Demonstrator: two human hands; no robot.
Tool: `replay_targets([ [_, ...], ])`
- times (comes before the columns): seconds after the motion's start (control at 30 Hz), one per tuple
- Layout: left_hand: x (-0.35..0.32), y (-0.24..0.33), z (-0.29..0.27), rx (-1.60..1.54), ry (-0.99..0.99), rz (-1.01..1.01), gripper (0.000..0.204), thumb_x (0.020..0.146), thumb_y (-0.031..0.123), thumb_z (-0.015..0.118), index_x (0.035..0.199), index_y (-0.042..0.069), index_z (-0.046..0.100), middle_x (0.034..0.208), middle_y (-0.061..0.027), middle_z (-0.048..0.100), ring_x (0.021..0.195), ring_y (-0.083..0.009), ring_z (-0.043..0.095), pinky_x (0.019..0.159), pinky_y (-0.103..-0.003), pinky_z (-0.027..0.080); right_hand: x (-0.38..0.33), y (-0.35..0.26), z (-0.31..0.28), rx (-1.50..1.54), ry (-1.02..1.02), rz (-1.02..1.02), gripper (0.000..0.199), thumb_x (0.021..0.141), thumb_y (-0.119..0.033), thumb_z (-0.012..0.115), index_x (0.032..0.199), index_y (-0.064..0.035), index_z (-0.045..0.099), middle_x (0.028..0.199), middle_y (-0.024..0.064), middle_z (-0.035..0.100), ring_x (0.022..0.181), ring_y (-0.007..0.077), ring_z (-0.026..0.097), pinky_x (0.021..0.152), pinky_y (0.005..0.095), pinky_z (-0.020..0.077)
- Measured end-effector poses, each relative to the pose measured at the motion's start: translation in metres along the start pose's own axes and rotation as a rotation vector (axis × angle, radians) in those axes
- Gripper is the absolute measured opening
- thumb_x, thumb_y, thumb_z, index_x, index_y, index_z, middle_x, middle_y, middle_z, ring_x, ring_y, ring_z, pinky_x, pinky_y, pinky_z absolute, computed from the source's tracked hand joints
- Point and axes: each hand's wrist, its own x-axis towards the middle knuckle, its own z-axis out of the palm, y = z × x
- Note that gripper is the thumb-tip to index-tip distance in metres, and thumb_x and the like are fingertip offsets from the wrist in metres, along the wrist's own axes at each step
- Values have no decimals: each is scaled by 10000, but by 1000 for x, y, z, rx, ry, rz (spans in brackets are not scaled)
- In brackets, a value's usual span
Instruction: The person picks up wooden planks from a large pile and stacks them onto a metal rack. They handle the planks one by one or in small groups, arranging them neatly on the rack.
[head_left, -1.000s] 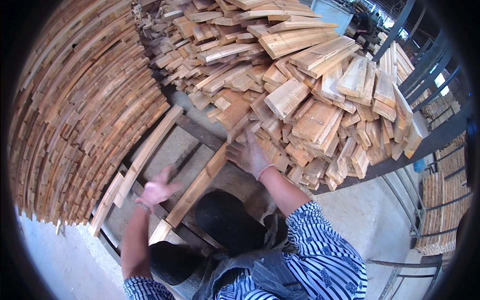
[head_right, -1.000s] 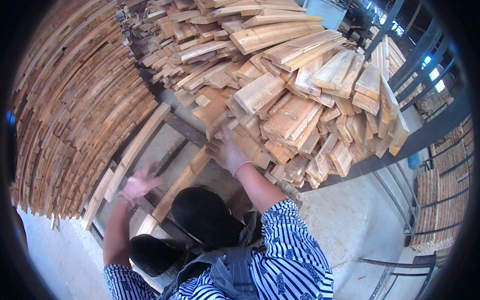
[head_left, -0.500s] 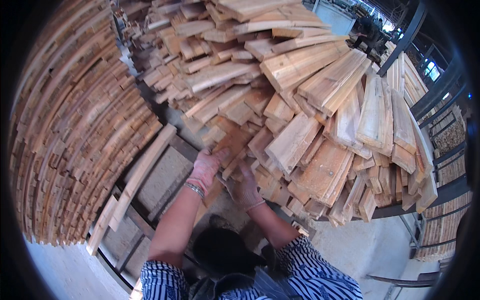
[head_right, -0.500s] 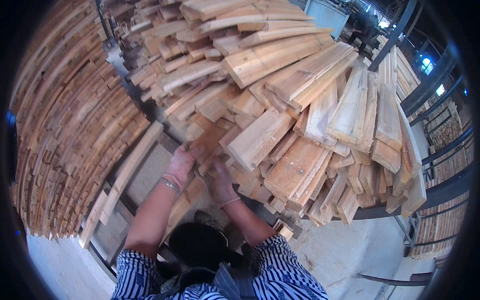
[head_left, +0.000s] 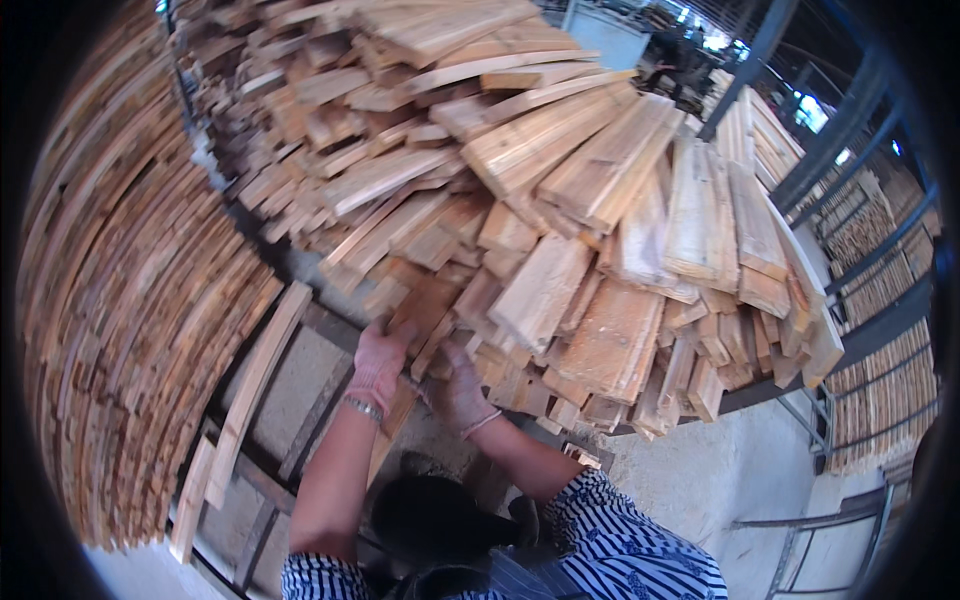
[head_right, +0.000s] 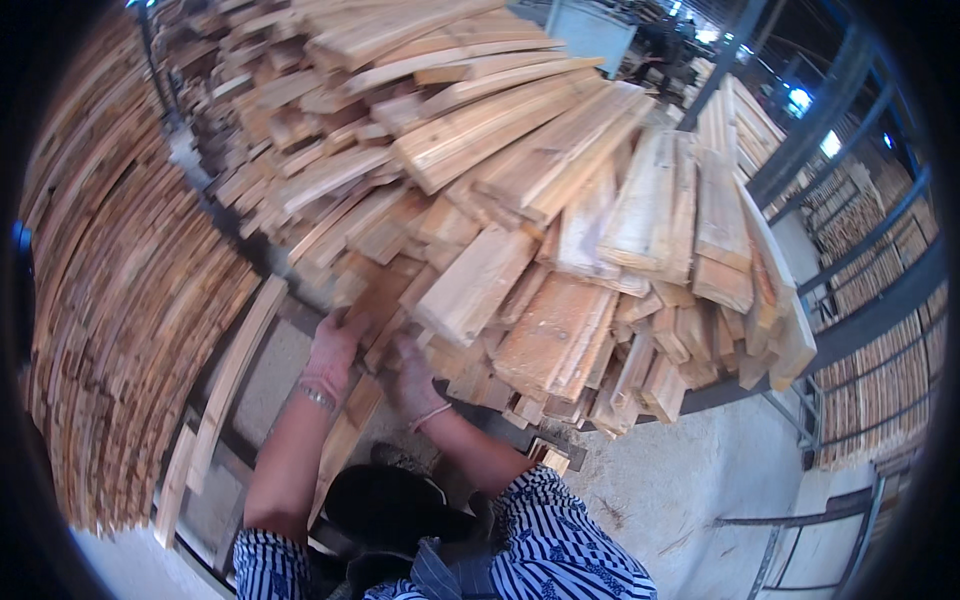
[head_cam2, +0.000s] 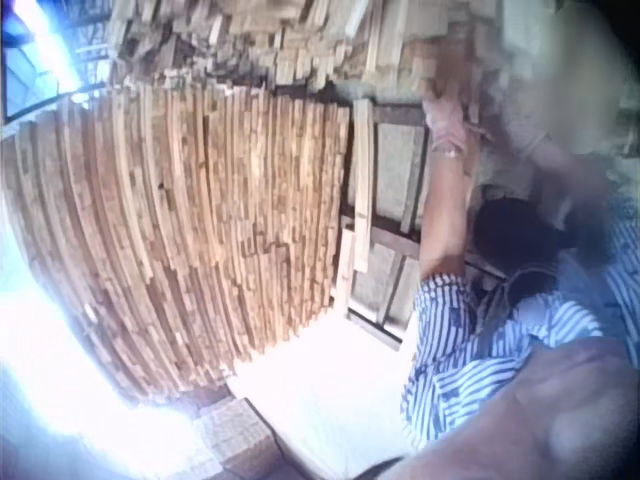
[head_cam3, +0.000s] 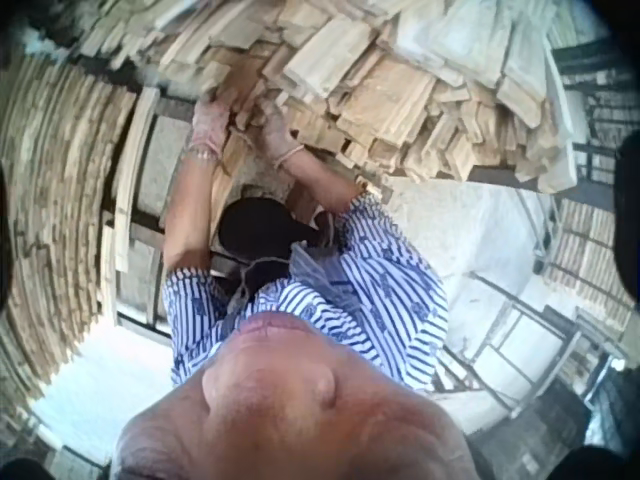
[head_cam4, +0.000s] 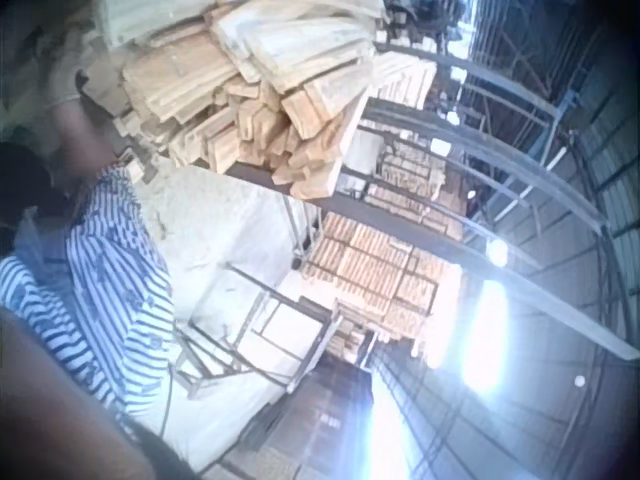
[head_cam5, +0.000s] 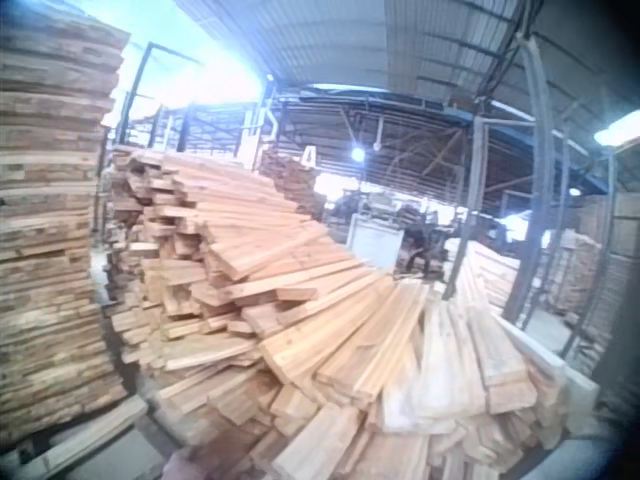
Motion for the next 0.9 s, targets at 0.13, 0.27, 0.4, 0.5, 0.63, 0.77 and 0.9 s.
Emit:
replay_targets([
  [0.13,-4,-3,19,-15,62,132,544,910,223,702,1373,-18,550,1166,-163,692,1017,-225,664,853,-328,529,15,-4,-23,-237,71,-7,439,991,-404,569,1358,-167,531,1317,36,610,1187,246,600,989,452,508],
  [0.27,-41,29,29,272,161,141,553,927,193,683,1403,-26,507,1211,-174,676,1077,-250,651,895,-355,524,-28,-27,-9,-792,76,104,543,1003,-462,554,1406,-101,505,1383,100,593,1247,295,588,1018,400,495],
  [0.4,-77,27,-2,436,232,485,698,916,186,723,1495,-25,394,1452,-223,520,1337,-320,506,1125,-386,384,-179,-79,36,-1561,-500,-271,665,968,-496,607,1452,-62,465,1446,221,528,1330,391,530,1060,419,466],
  [0.5,-128,48,24,442,134,601,682,901,119,740,1482,-19,410,1463,-231,491,1368,-329,466,1152,-397,354,-248,-149,50,-2000,-292,-1142,594,858,-329,732,1351,-59,541,1292,232,582,1199,392,595,946,468,525],
  [0.63,-197,69,36,471,34,917,579,901,89,726,1419,3,484,1335,-216,577,1258,-352,555,1097,-420,420,-293,-256,92,-2457,352,-1511,738,755,-375,752,1369,-64,484,1373,268,452,1248,452,489,1001,577,448],
  [0.77,-248,57,58,685,-199,1048,489,896,195,748,1326,39,576,1258,-197,645,1181,-369,613,1003,-423,503,-310,-310,125,-2927,742,-1429,850,741,-428,814,1460,-161,449,1415,193,450,1271,420,497,955,509,487],
  [0.9,-289,42,57,723,-530,1110,456,904,279,728,1295,84,598,1181,-176,657,1113,-370,632,948,-443,532,-302,-307,182,-3097,749,-892,880,754,-423,833,1494,-173,428,1440,74,493,1247,294,551,999,423,475],
])
